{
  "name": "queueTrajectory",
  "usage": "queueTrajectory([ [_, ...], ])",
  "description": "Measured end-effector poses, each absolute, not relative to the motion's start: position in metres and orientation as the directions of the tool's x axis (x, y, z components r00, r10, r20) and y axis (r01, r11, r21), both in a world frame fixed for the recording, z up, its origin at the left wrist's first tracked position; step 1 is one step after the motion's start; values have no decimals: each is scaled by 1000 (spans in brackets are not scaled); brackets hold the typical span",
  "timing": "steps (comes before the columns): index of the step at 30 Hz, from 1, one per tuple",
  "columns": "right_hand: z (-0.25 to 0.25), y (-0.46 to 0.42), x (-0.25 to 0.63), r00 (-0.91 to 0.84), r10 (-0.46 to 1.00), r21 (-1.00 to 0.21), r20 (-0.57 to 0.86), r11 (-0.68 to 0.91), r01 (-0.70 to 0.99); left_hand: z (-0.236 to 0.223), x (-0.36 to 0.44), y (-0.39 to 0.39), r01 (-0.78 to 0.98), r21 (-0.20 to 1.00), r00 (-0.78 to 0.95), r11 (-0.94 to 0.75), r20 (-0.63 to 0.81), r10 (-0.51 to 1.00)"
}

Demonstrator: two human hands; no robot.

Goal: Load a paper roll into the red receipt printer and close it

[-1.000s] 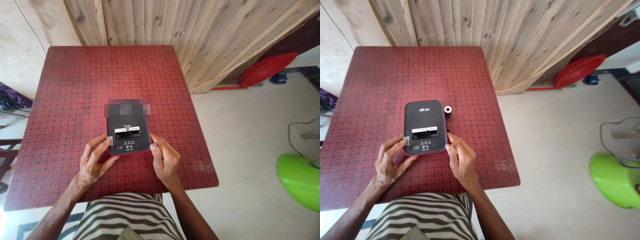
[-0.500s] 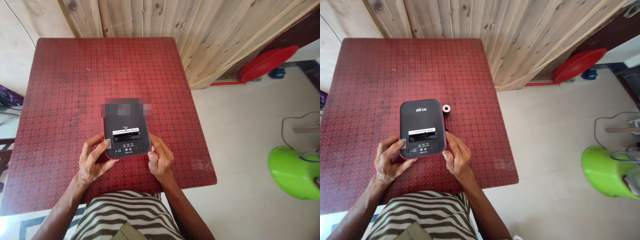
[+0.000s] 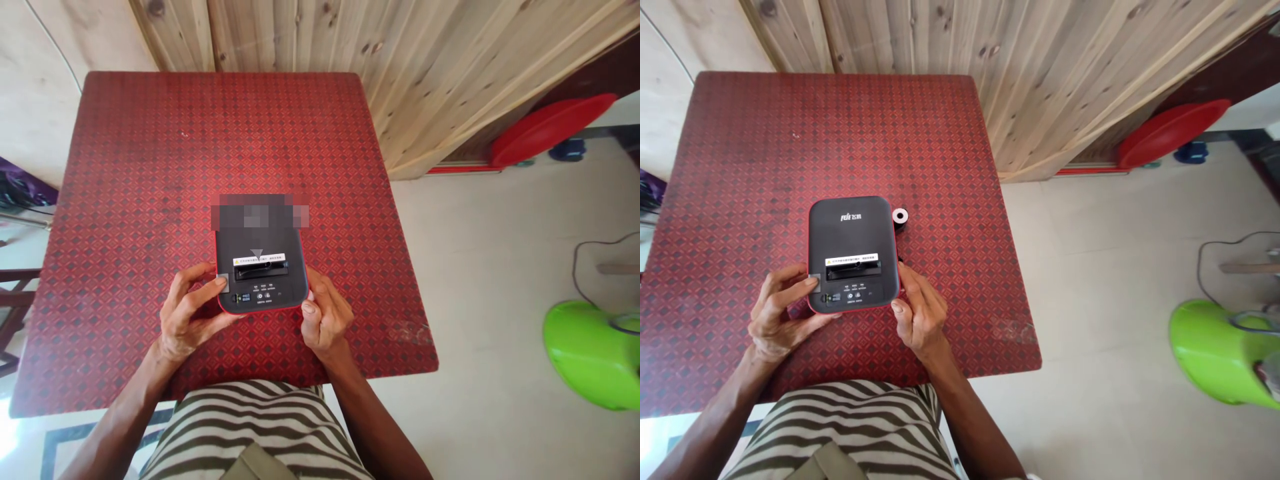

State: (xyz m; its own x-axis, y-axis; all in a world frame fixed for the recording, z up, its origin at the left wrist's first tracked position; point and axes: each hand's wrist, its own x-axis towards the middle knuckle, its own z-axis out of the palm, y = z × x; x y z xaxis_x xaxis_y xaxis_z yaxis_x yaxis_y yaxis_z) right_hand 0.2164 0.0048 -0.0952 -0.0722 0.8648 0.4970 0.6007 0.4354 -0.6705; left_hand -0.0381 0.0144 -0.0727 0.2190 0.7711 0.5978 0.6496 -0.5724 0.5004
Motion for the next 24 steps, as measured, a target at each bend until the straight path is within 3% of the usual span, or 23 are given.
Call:
queueTrajectory([
  [5,-94,5,215,-81,856,-643,510,442,626,-73,-37,15,633,507,224,-585,603,766],
  [13,-77,10,223,-99,884,-714,457,431,552,-77,-33,10,697,424,221,-578,640,736],
  [17,-42,26,228,-90,833,-602,546,465,649,-80,-33,9,705,423,223,-570,631,743],
  [19,-20,43,219,-196,793,-485,576,525,700,-81,-34,9,706,420,223,-570,633,742],
  [21,-4,67,203,-444,762,-356,471,625,695,-82,-34,9,710,415,224,-569,634,741],
  [24,2,102,175,-622,772,-270,129,631,727,-82,-34,9,717,405,231,-568,630,741],
])
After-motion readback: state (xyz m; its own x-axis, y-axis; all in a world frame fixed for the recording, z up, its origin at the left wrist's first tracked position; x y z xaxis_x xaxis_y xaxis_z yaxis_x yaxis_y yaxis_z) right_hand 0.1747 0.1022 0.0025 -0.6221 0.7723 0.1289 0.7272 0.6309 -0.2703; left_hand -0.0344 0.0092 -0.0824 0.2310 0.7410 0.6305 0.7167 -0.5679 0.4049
